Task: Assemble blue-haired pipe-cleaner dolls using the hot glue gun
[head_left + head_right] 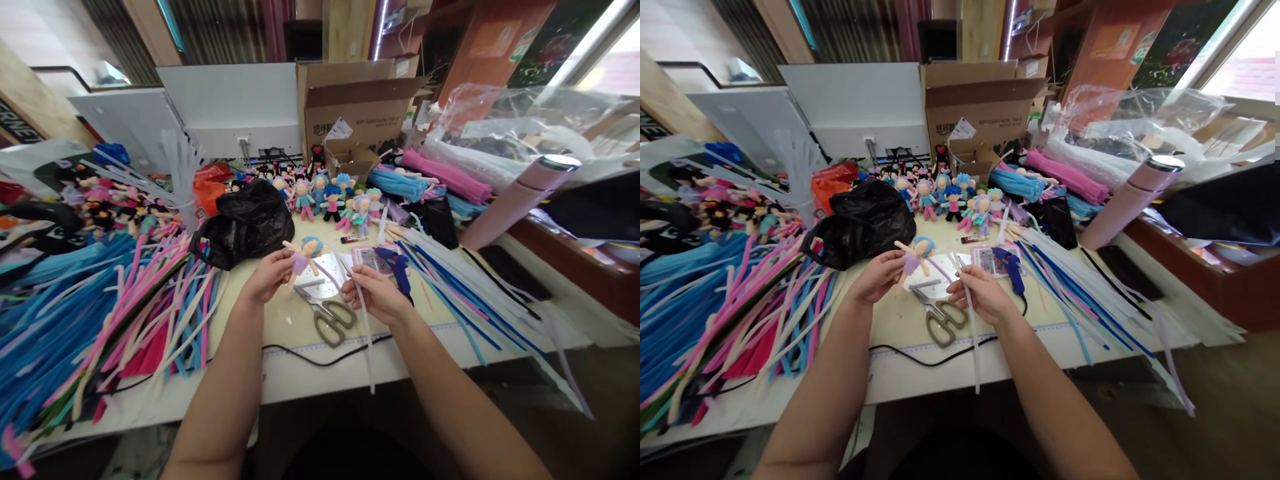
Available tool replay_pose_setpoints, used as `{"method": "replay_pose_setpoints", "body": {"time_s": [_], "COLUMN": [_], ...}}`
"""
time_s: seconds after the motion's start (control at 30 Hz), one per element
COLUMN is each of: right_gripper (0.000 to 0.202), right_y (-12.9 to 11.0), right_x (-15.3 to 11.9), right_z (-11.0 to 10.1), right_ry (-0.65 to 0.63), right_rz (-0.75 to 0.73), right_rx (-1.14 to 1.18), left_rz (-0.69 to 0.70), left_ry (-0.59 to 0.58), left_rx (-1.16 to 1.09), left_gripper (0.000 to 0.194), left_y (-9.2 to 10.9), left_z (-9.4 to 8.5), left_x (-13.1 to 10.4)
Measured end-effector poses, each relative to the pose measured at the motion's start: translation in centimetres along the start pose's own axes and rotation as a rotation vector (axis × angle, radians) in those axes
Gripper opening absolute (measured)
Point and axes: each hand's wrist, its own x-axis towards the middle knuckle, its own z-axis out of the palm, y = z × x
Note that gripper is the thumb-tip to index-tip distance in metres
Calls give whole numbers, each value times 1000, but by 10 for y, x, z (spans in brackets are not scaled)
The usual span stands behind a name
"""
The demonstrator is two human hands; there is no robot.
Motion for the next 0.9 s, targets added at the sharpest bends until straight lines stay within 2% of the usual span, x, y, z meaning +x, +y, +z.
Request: {"method": "replay_pose_setpoints", "body": {"time_s": [0.17,0.33,0.47,0.53,0.6,0.67,0.73,0.77,0.83,0.9], "right_gripper": [25,22,8,7,15,26,29,28,26,23], "right_y": [2,7,6,4,1,-1,-4,-4,-4,-2], "right_x": [0,8,21,25,25,25,28,31,42,58], "right_z": [-9,-16,-22,-25,-26,-24,-16,-11,2,15], "right_ry": [26,133,348,436,495,533,484,421,285,215], "right_rz": [-4,-29,-151,-212,-301,-439,-520,-500,-373,-256], "right_rx": [45,-30,-534,-705,-825,-1095,-1402,-1512,-1594,-1611], "left_rz": [3,9,3,5,7,7,3,3,12,21], "left_ry": [-15,-21,0,5,0,1,1,-1,-7,-6], "left_rx": [-4,-6,-11,-13,-13,-16,-30,-39,-58,-75], "left_gripper": [31,30,29,29,29,30,30,31,31,31], "left_y": [-1,-3,-2,-2,-2,-3,-4,-4,-4,-3], "left_z": [0,0,0,0,0,0,-1,-2,-3,-5], "left_x": [2,3,4,4,3,3,4,5,5,5]}}
